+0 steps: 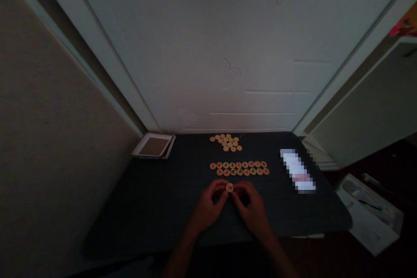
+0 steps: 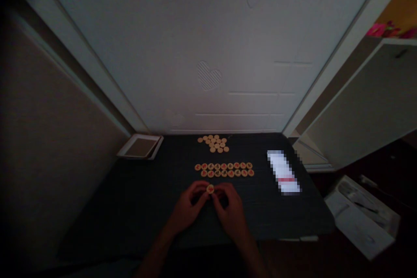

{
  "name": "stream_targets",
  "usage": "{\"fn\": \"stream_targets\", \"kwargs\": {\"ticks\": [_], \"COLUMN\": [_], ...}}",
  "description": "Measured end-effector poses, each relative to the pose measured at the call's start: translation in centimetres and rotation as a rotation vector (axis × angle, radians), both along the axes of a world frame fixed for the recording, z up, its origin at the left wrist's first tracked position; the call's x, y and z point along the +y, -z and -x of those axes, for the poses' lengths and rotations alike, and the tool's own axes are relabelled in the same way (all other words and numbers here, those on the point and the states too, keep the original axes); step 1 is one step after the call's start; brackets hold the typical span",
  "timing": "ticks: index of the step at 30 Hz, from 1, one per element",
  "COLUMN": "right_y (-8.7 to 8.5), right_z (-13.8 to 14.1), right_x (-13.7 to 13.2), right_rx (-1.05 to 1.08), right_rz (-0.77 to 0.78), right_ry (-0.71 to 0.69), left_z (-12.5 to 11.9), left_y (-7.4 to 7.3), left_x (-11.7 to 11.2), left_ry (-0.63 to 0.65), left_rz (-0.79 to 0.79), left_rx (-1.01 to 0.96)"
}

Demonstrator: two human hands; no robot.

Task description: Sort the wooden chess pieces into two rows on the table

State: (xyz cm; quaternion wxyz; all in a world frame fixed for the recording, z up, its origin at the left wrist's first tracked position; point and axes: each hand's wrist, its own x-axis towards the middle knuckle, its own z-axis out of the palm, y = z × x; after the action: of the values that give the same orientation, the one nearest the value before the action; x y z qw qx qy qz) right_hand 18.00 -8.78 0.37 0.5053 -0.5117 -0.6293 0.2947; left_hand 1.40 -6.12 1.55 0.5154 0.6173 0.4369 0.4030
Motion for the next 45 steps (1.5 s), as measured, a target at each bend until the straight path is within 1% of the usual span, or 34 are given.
{"fn": "stream_targets", "kwargs": {"ticks": [8,13,19,23,33,40,45], "right_y": [0.0,0.0,0.2,0.2,0.2,0.7,0.7], "right_z": [-0.1,-0.1,-0.1,-0.1,-0.3,-0.3,-0.4], "right_x": [0.0,-0.1,-0.2,-0.1,0.0,0.0,0.0], "right_rx": [-0.019,0.011,0.052,0.054,0.064,0.081,0.085], "right_rz": [0.013,0.022,0.044,0.029,0.005,0.02,0.026], "right_ry": [0.014,0.013,0.013,0.004,0.01,0.024,0.028], "left_z": [0.0,-0.1,-0.1,-0.1,-0.1,-0.2,-0.2], "left_y": [-0.1,0.2,0.2,0.3,1.0,0.7,0.4], "left_x": [0.0,0.0,0.0,0.0,0.2,0.1,0.0], "left_ry": [0.0,0.002,0.022,0.023,-0.022,-0.032,-0.016], "left_rz": [0.009,0.015,0.016,0.018,-0.02,-0.032,-0.034], "left_rx": [-0.008,-0.01,-0.011,-0.017,0.037,0.056,0.036]}}
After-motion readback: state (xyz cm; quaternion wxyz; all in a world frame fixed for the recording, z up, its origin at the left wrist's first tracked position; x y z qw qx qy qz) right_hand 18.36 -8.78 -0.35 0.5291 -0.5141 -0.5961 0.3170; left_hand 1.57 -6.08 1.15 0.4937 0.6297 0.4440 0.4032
